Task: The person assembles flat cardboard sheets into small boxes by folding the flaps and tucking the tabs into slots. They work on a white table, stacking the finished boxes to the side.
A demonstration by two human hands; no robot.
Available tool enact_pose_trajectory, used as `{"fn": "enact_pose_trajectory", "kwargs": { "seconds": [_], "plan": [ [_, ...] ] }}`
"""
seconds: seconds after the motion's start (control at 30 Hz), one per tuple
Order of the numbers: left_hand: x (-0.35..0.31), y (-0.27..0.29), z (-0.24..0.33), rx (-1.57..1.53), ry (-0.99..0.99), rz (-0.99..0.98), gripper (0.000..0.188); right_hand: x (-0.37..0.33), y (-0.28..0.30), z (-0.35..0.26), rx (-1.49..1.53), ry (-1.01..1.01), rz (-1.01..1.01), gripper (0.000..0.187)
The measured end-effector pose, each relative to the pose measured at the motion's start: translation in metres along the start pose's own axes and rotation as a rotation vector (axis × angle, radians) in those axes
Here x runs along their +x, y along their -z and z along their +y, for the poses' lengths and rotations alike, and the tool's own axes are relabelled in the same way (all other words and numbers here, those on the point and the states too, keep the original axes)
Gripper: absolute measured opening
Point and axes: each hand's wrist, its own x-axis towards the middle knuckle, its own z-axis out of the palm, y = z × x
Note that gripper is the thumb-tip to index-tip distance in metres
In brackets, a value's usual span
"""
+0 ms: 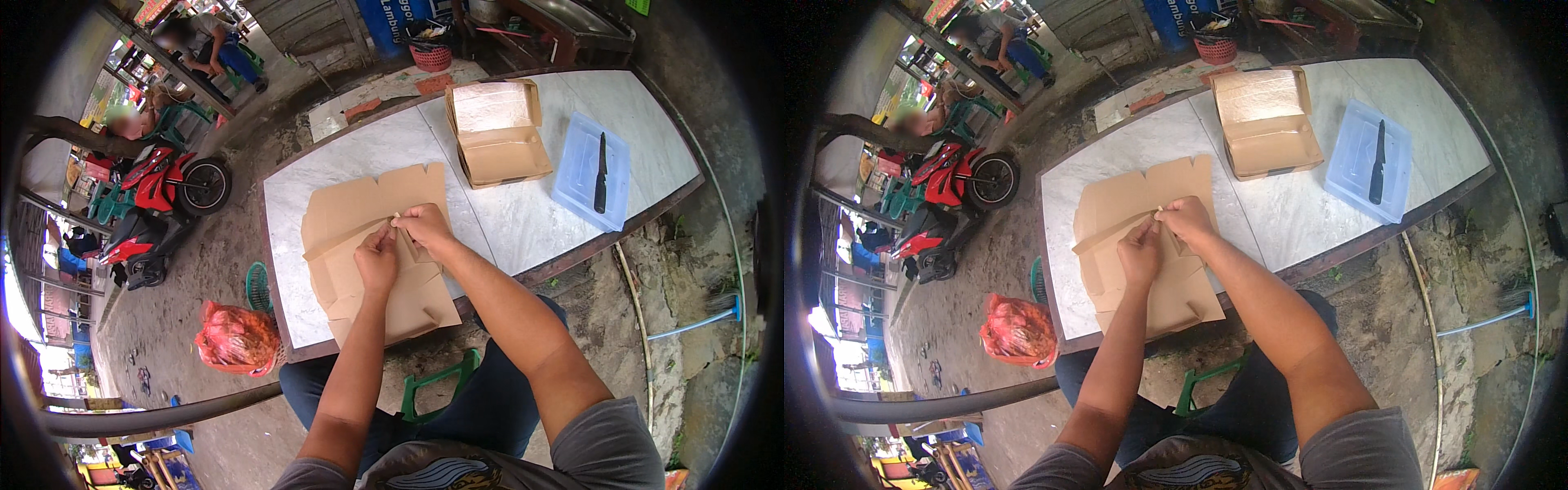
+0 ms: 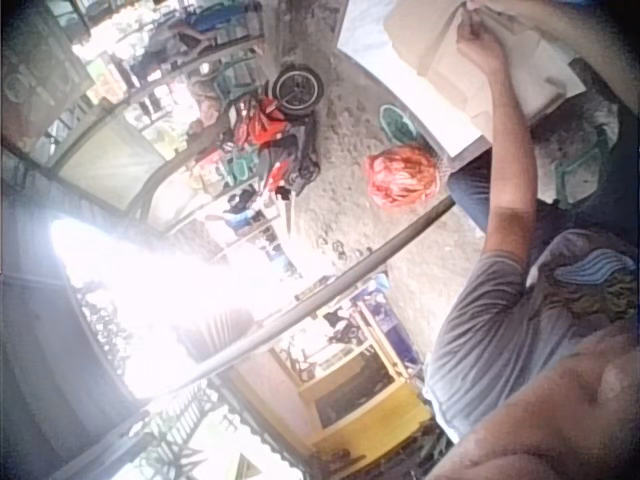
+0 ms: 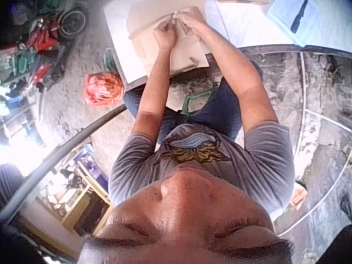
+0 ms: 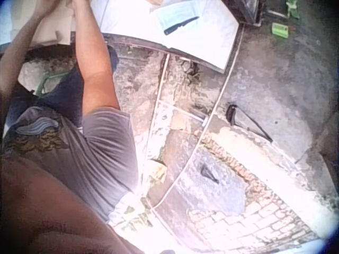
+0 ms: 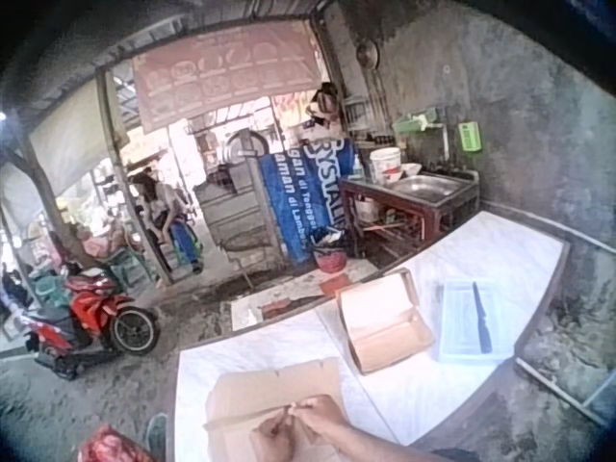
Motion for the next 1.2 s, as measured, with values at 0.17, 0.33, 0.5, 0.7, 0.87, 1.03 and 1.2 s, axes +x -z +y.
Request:
{"fn": "enact_pose_trajectory", "kwargs": {
  "seconds": [0.17,0.33,0.5,0.7,0.87,1.03,1.2],
  "plan": [
    [-0.001,-0.003,0.005,0.045,0.002,0.002,0.032,0.001,0.000,0.002,-0.024,0.020,0.020,0.014],
    [-0.003,-0.005,0.005,0.067,0.035,-0.011,0.036,-0.003,0.000,-0.002,-0.067,0.031,0.059,0.017],
    [-0.003,-0.009,0.001,0.063,-0.011,0.010,0.036,-0.002,-0.003,-0.002,-0.206,0.067,0.146,0.017],
    [-0.005,-0.009,0.000,0.080,-0.037,0.025,0.033,-0.009,-0.007,-0.010,-0.289,0.121,0.206,0.018],
    [-0.006,-0.011,0.002,0.066,-0.056,0.035,0.031,-0.013,-0.008,-0.014,-0.304,0.136,0.239,0.019],
    [-0.006,-0.013,-0.001,0.068,-0.065,-0.018,0.032,-0.008,-0.006,-0.009,-0.269,0.181,0.211,0.018],
    [-0.008,-0.008,0.007,0.051,-0.014,-0.061,0.033,-0.009,0.003,-0.012,-0.007,0.039,0.128,0.019]
  ]
}}
